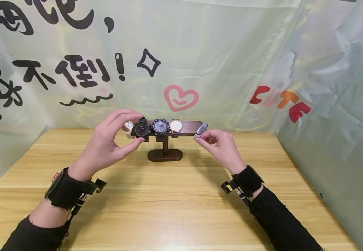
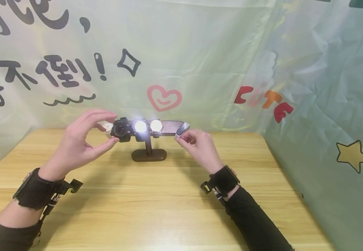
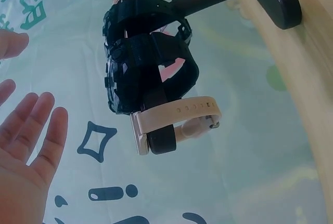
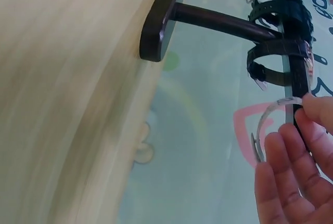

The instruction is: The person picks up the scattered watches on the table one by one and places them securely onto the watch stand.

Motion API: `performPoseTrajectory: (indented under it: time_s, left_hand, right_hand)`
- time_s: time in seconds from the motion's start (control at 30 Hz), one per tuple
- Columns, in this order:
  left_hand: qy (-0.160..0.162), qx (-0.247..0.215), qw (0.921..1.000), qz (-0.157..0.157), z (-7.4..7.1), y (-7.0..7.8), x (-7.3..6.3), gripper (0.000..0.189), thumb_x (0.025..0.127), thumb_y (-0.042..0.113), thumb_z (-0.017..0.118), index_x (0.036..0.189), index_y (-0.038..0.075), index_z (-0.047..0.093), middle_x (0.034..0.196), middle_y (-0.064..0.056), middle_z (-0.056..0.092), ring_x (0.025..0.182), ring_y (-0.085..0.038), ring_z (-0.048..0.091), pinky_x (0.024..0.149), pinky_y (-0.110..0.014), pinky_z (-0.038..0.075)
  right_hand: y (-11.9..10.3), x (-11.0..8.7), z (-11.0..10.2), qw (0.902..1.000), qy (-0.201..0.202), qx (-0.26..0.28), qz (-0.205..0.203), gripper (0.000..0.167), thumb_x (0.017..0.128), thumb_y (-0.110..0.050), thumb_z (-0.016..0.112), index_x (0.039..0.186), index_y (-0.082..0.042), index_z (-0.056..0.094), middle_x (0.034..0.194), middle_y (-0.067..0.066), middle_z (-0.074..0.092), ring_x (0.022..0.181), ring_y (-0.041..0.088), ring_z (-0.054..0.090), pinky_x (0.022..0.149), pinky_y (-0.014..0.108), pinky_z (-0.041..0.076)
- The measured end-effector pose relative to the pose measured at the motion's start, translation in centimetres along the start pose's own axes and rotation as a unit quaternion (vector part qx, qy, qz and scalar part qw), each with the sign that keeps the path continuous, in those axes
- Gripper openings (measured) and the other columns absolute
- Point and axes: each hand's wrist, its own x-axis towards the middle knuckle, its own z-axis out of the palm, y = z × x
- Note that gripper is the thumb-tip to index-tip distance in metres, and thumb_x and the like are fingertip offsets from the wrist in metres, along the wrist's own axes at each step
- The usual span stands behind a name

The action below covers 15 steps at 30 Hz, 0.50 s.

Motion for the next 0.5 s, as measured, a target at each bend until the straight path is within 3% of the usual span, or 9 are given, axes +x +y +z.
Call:
performPoseTrajectory:
  time_s: [0.27, 0.5]
  left_hand:
    - [0.0, 0.0, 1.0, 0.002, 0.03, 0.01, 0.0, 0.059, 0.084, 0.008, 0.086, 0.139, 0.002, 0.066, 0.134, -0.014, 0.069, 0.116, -0.024, 0.066, 0.084, -0.016, 0.053]
    - [0.0, -0.003, 1.0, 0.004, 0.07, -0.05, 0.02, 0.057, 0.085, 0.01, 0.086, 0.138, 0.001, 0.067, 0.133, -0.015, 0.069, 0.112, -0.024, 0.066, 0.083, -0.017, 0.053]
  right_hand:
    - [-0.45, -0.07, 0.84, 0.9995, 0.031, 0.004, -0.009, 0.01, 0.096, -0.019, 0.083, 0.092, -0.011, 0.082, 0.088, 0.004, 0.079, 0.077, 0.015, 0.072, 0.074, 0.023, 0.06]
    - [-0.44, -0.13, 0.73, 0.9998, 0.017, -0.001, -0.013, 0.009, 0.1, -0.017, 0.078, 0.097, -0.009, 0.079, 0.09, 0.004, 0.076, 0.075, 0.015, 0.067, 0.069, 0.021, 0.056]
